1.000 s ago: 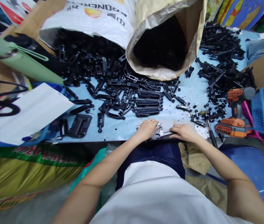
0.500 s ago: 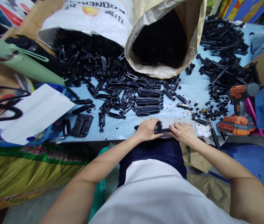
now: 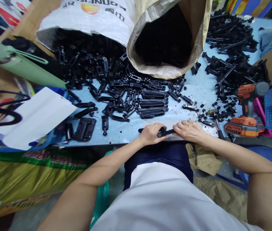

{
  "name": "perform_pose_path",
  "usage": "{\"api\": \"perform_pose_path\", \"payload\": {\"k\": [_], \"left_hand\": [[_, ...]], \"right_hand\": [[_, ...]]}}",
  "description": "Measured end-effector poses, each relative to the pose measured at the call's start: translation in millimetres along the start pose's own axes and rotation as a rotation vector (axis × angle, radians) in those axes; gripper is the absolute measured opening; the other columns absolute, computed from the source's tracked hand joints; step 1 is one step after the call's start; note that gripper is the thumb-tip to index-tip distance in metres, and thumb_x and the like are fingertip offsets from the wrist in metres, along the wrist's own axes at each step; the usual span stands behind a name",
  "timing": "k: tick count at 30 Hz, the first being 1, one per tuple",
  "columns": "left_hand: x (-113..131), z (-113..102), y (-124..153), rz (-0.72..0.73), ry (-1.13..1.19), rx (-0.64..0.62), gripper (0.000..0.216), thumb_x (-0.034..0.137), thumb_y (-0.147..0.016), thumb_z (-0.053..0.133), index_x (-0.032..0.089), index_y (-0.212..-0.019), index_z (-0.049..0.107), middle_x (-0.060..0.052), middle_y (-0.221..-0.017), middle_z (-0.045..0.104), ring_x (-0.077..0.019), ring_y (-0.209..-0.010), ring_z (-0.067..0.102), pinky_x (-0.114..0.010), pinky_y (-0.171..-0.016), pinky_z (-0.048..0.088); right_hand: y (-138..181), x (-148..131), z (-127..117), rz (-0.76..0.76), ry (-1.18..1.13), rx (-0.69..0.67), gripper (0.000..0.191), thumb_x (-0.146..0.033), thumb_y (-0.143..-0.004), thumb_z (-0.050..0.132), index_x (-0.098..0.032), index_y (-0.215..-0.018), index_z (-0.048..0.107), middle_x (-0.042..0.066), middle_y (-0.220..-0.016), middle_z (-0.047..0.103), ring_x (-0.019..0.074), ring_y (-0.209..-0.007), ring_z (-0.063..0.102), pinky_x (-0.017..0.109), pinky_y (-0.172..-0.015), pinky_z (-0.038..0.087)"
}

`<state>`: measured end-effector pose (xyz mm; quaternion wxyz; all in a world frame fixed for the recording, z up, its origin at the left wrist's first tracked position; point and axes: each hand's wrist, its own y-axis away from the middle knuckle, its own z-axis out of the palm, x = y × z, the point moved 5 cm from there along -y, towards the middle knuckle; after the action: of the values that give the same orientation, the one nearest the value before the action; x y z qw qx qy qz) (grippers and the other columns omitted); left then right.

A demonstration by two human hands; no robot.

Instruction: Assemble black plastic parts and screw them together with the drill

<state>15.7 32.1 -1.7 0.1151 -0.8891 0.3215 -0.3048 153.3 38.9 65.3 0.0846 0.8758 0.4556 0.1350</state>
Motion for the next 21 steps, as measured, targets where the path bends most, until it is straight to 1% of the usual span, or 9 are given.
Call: {"api": "perform_pose_path", "payload": {"k": [4, 6, 8, 10, 13, 15, 17, 19, 21], "left_hand": [[-3.3, 1.1, -0.2, -0.057, -0.026, 0.018, 0.040, 0.052, -0.081, 0.050, 0.016, -0.098, 0.055, -0.010, -0.089, 0.065, -0.0222, -0.085, 0.064, -0.033, -0.074, 0.051], [-2.9, 4.7, -2.2, -0.062, -0.037, -0.054, 0.041, 0.054, -0.081, 0.050, 0.016, -0.096, 0.055, -0.009, -0.087, 0.065, -0.0219, -0.082, 0.064, -0.032, -0.072, 0.051], [-0.5, 9.3, -9.4, -0.065, -0.062, -0.163, 0.042, 0.055, -0.080, 0.052, 0.016, -0.095, 0.056, -0.009, -0.085, 0.064, -0.0223, -0.082, 0.063, -0.033, -0.072, 0.050], [5.2, 12.6, -26.6, -0.049, -0.099, -0.236, 0.042, 0.052, -0.080, 0.053, 0.014, -0.101, 0.055, -0.011, -0.094, 0.064, -0.0244, -0.092, 0.060, -0.035, -0.078, 0.048], [14.8, 18.7, -74.9, -0.052, -0.147, -0.266, 0.036, 0.034, -0.087, 0.048, 0.014, -0.117, 0.049, -0.014, -0.115, 0.058, -0.0254, -0.108, 0.052, -0.037, -0.088, 0.043], [17.4, 28.7, -116.1, -0.114, -0.168, -0.307, 0.030, 0.021, -0.090, 0.039, 0.013, -0.117, 0.051, -0.013, -0.111, 0.059, -0.0243, -0.107, 0.051, -0.036, -0.086, 0.043], [20.1, 42.7, -157.1, -0.117, -0.167, -0.350, 0.031, 0.011, -0.088, 0.035, 0.013, -0.111, 0.055, -0.013, -0.109, 0.059, -0.0233, -0.107, 0.050, -0.035, -0.086, 0.041], [14.7, 54.8, -192.2, -0.194, -0.188, -0.334, 0.034, 0.006, -0.085, 0.035, 0.012, -0.111, 0.056, -0.014, -0.113, 0.057, -0.0241, -0.110, 0.048, -0.035, -0.086, 0.040], [1.2, 63.9, -217.5, -0.317, -0.217, -0.295, 0.039, 0.004, -0.084, 0.035, 0.010, -0.119, 0.051, -0.017, -0.121, 0.052, -0.0255, -0.113, 0.045, -0.037, -0.086, 0.040]], "right_hand": [[-3.1, 6.4, 3.8, 0.047, 0.015, 0.068, 0.027, -0.035, -0.094, 0.038, -0.017, -0.095, 0.058, 0.007, -0.081, 0.062, 0.0170, -0.073, 0.055, 0.028, -0.059, 0.024], [-2.8, 9.9, 14.8, 0.039, -0.011, 0.084, 0.030, -0.038, -0.094, 0.038, -0.017, -0.094, 0.059, 0.007, -0.079, 0.061, 0.0163, -0.071, 0.054, 0.028, -0.059, 0.024], [-0.4, 15.1, 32.1, 0.022, -0.062, 0.094, 0.034, -0.043, -0.093, 0.037, -0.017, -0.092, 0.060, 0.006, -0.078, 0.061, 0.0154, -0.069, 0.053, 0.028, -0.059, 0.025], [4.9, 21.9, 50.8, 0.029, -0.122, 0.137, 0.038, -0.046, -0.092, 0.037, -0.016, -0.089, 0.061, 0.006, -0.079, 0.061, 0.0152, -0.070, 0.052, 0.027, -0.061, 0.027], [17.0, 29.2, 72.7, 0.066, -0.196, 0.249, 0.040, -0.048, -0.090, 0.039, -0.016, -0.090, 0.062, 0.007, -0.083, 0.061, 0.0167, -0.077, 0.052, 0.028, -0.066, 0.031], [24.9, 29.0, 82.1, 0.083, -0.233, 0.295, 0.038, -0.047, -0.090, 0.039, -0.016, -0.092, 0.062, 0.008, -0.084, 0.061, 0.0173, -0.079, 0.052, 0.029, -0.068, 0.032], [30.2, 26.5, 87.9, 0.107, -0.259, 0.310, 0.037, -0.045, -0.091, 0.040, -0.016, -0.093, 0.063, 0.008, -0.084, 0.061, 0.0175, -0.079, 0.051, 0.029, -0.069, 0.033], [32.7, 23.9, 90.7, 0.139, -0.272, 0.316, 0.036, -0.044, -0.091, 0.039, -0.016, -0.095, 0.062, 0.008, -0.083, 0.061, 0.0176, -0.078, 0.051, 0.029, -0.068, 0.035], [33.3, 21.4, 91.3, 0.161, -0.284, 0.328, 0.036, -0.043, -0.091, 0.039, -0.016, -0.096, 0.062, 0.008, -0.083, 0.061, 0.0177, -0.078, 0.052, 0.029, -0.068, 0.036]]}}
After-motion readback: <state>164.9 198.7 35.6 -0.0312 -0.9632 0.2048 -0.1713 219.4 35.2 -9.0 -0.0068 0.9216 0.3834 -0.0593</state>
